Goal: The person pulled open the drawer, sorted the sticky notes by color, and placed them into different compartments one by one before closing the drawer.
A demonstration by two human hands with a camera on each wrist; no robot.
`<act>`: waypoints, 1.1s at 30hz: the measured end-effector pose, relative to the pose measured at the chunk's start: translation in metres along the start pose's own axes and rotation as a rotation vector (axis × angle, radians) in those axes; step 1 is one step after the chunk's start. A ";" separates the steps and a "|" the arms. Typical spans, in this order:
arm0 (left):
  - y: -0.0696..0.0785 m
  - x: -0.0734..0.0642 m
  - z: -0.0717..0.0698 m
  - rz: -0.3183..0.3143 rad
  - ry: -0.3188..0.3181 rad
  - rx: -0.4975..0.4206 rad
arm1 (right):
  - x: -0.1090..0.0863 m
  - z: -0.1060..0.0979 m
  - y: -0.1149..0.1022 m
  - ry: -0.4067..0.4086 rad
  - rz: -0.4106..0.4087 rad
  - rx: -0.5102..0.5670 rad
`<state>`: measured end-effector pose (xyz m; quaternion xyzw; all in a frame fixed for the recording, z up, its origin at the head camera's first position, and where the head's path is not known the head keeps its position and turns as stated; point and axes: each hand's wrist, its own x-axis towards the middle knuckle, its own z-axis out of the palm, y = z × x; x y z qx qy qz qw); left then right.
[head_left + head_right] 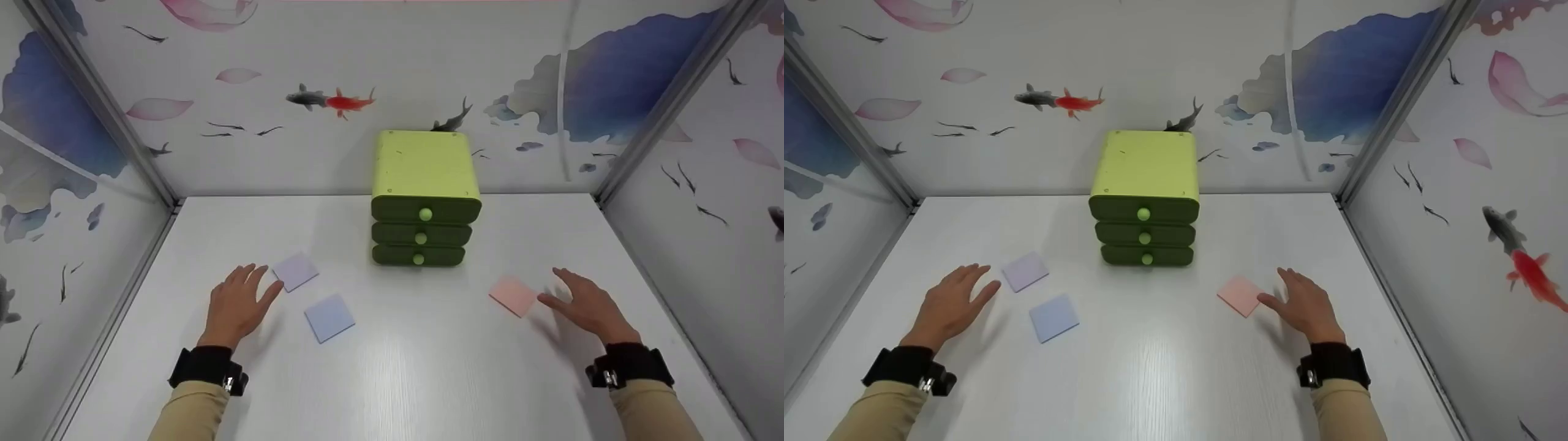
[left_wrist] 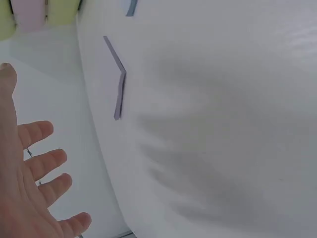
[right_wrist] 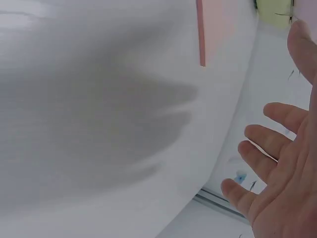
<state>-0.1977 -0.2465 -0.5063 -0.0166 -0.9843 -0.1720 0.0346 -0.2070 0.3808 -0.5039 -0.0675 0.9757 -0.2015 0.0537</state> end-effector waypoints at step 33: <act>0.137 0.063 -0.035 0.162 -0.028 -0.245 | 0.059 -0.001 -0.126 0.041 -0.232 0.012</act>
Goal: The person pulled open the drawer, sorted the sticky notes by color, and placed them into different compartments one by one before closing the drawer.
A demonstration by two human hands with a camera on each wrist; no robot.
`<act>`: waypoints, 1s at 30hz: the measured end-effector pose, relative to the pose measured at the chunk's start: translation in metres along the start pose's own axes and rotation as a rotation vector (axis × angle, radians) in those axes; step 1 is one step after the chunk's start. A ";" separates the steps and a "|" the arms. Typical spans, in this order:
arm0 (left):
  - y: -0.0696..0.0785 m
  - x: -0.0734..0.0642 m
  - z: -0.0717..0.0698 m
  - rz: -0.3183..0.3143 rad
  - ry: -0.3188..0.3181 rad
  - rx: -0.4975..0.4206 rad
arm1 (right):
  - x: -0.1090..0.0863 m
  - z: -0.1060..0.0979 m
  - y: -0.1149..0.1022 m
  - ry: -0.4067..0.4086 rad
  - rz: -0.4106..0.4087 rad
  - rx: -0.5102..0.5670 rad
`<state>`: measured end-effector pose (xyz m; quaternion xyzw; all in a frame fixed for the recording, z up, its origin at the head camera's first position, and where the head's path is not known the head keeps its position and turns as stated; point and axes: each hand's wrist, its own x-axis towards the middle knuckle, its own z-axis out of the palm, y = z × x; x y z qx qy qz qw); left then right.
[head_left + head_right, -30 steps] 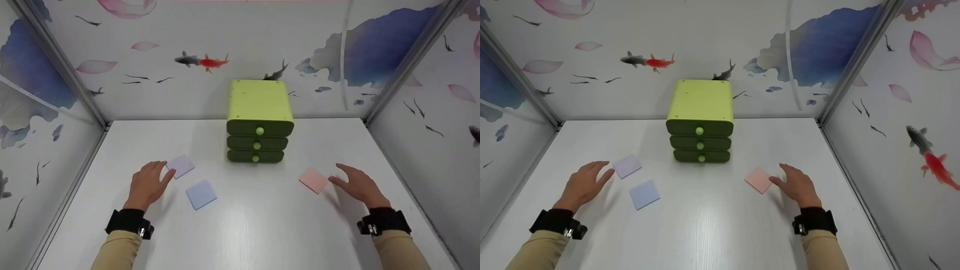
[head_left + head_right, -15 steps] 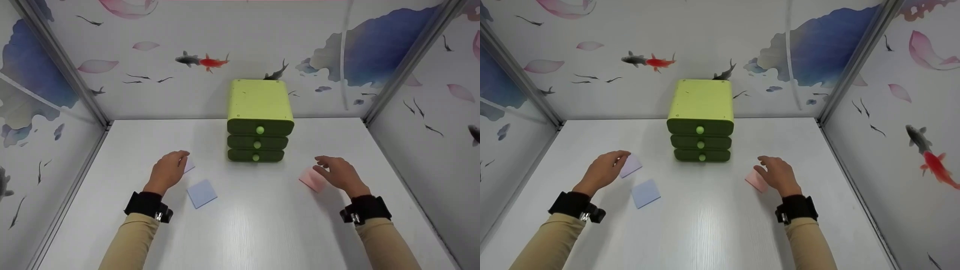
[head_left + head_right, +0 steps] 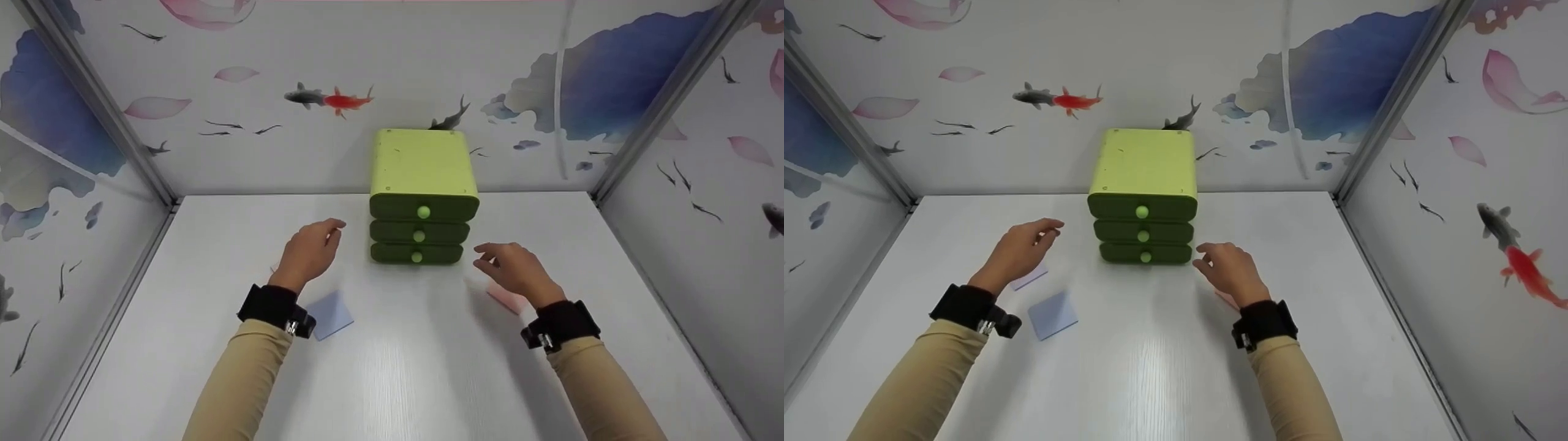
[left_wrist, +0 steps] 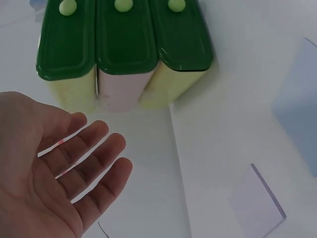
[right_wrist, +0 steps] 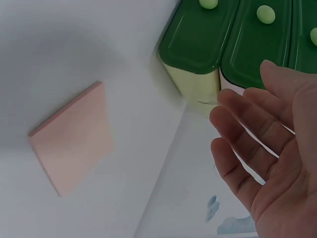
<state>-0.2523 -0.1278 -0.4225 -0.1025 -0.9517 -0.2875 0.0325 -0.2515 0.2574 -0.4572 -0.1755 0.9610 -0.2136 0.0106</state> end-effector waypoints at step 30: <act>0.065 0.062 0.024 -0.252 0.214 -0.359 | 0.070 0.026 -0.100 0.229 0.254 0.601</act>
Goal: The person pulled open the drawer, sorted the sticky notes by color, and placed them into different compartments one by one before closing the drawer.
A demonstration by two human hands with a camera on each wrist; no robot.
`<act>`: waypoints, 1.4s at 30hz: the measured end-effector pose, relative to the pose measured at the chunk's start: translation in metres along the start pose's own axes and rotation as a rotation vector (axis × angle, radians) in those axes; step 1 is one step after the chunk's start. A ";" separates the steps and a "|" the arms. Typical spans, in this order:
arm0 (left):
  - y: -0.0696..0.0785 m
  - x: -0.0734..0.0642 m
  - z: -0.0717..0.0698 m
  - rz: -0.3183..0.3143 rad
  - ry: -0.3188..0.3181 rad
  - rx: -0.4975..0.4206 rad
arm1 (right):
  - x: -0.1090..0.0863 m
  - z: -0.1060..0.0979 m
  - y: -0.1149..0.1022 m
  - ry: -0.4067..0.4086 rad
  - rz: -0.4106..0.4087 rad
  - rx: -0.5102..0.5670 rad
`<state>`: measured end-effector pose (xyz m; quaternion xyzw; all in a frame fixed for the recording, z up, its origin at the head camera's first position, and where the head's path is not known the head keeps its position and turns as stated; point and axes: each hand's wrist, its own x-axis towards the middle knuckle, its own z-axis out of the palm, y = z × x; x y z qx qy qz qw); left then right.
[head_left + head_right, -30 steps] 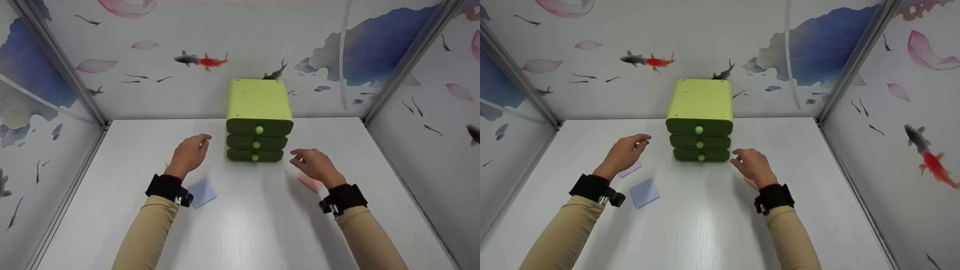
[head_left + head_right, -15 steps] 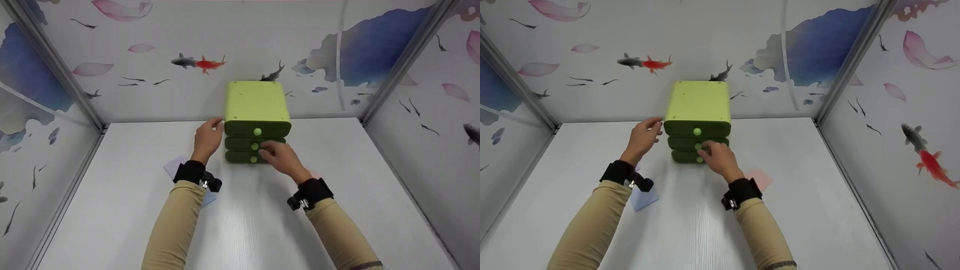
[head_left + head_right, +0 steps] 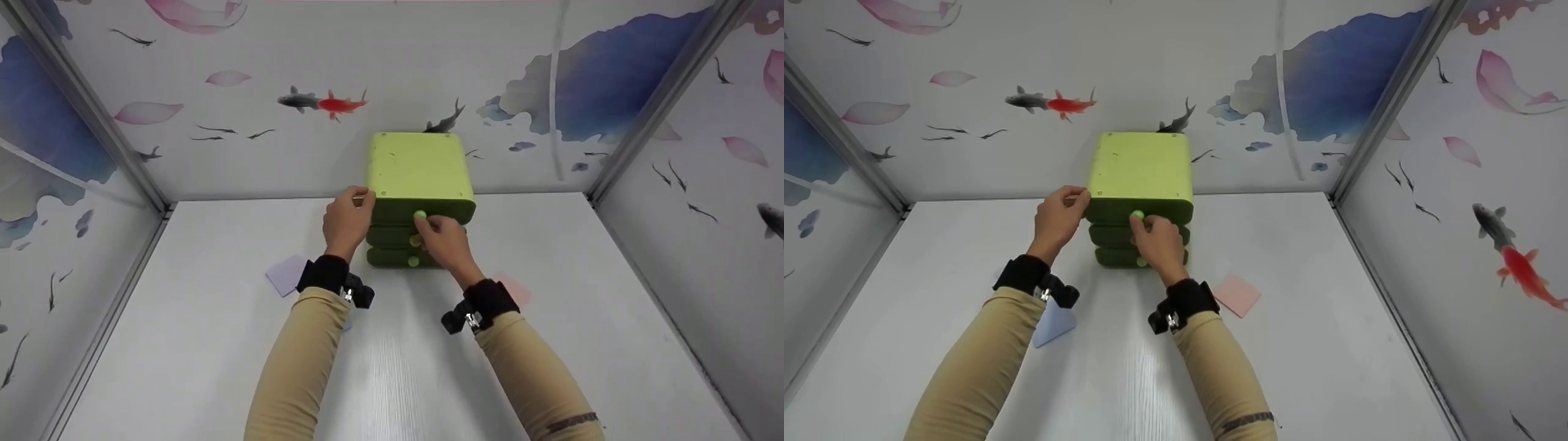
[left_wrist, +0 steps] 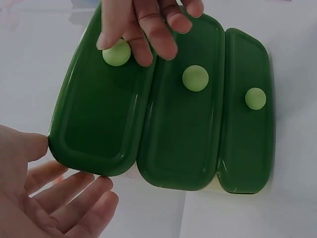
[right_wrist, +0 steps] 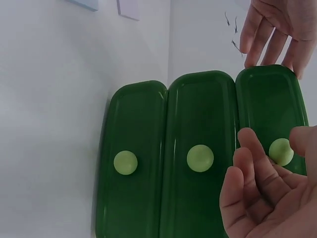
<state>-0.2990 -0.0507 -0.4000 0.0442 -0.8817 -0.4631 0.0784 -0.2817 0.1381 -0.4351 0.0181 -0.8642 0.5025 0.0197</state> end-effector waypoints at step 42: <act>-0.005 -0.006 -0.008 0.087 -0.260 0.013 | -0.022 -0.005 0.001 0.033 -0.008 -0.035</act>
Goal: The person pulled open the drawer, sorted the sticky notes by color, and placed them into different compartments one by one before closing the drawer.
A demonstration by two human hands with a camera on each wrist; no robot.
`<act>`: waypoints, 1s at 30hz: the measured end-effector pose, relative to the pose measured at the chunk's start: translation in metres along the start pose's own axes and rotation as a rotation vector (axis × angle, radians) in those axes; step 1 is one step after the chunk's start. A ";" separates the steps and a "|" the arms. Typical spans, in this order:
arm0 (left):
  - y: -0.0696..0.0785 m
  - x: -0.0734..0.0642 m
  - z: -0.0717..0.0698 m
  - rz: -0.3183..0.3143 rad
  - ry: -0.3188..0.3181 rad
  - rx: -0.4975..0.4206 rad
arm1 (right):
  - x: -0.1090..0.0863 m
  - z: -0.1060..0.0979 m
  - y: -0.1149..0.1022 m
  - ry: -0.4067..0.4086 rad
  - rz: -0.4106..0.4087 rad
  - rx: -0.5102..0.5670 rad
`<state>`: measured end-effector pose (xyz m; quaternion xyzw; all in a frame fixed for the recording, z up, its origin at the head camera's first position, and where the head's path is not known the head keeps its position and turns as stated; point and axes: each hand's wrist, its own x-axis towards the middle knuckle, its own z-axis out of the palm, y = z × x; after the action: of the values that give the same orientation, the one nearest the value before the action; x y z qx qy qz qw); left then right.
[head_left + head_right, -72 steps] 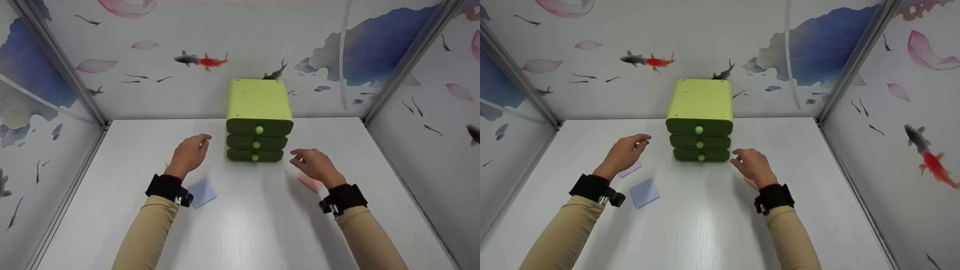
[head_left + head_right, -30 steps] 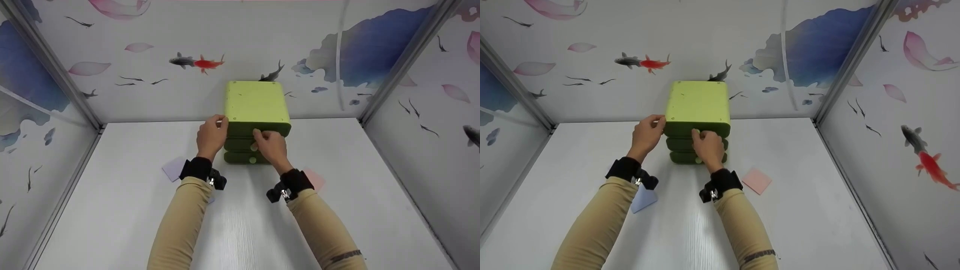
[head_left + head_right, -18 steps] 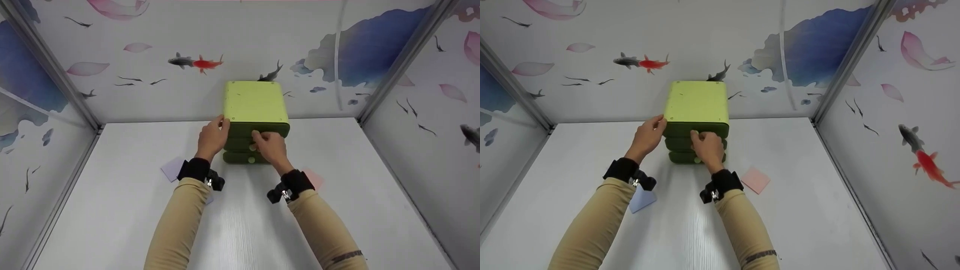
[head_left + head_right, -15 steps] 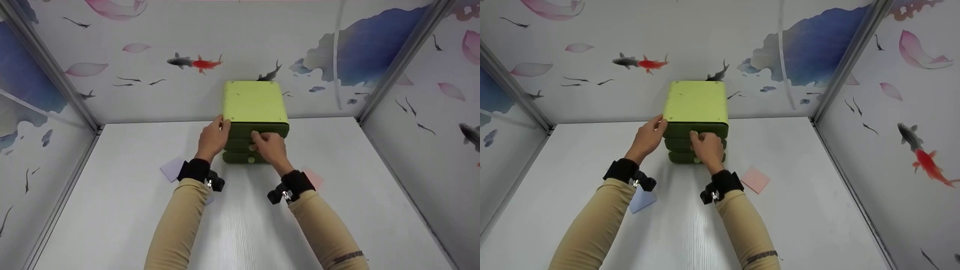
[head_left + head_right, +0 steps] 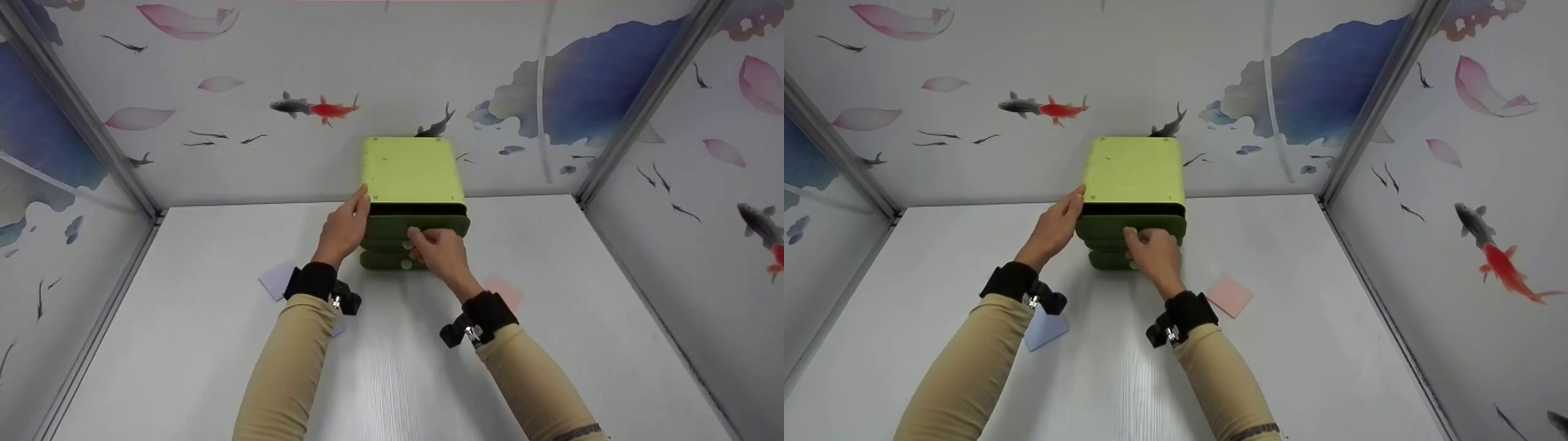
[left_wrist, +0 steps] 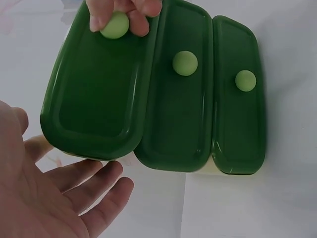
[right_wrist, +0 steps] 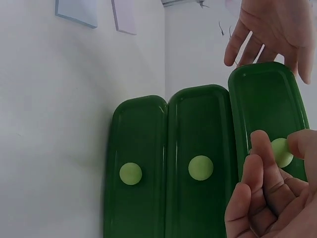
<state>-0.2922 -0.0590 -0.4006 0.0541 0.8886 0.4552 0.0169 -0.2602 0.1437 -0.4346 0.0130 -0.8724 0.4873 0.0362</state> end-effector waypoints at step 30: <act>-0.007 0.003 -0.004 0.039 -0.025 -0.046 | -0.054 -0.002 0.010 -0.045 -0.097 -0.038</act>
<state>-0.2960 -0.0658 -0.4039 0.0766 0.8764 0.4750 0.0201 -0.2072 0.1498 -0.4467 0.0653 -0.8804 0.4680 0.0403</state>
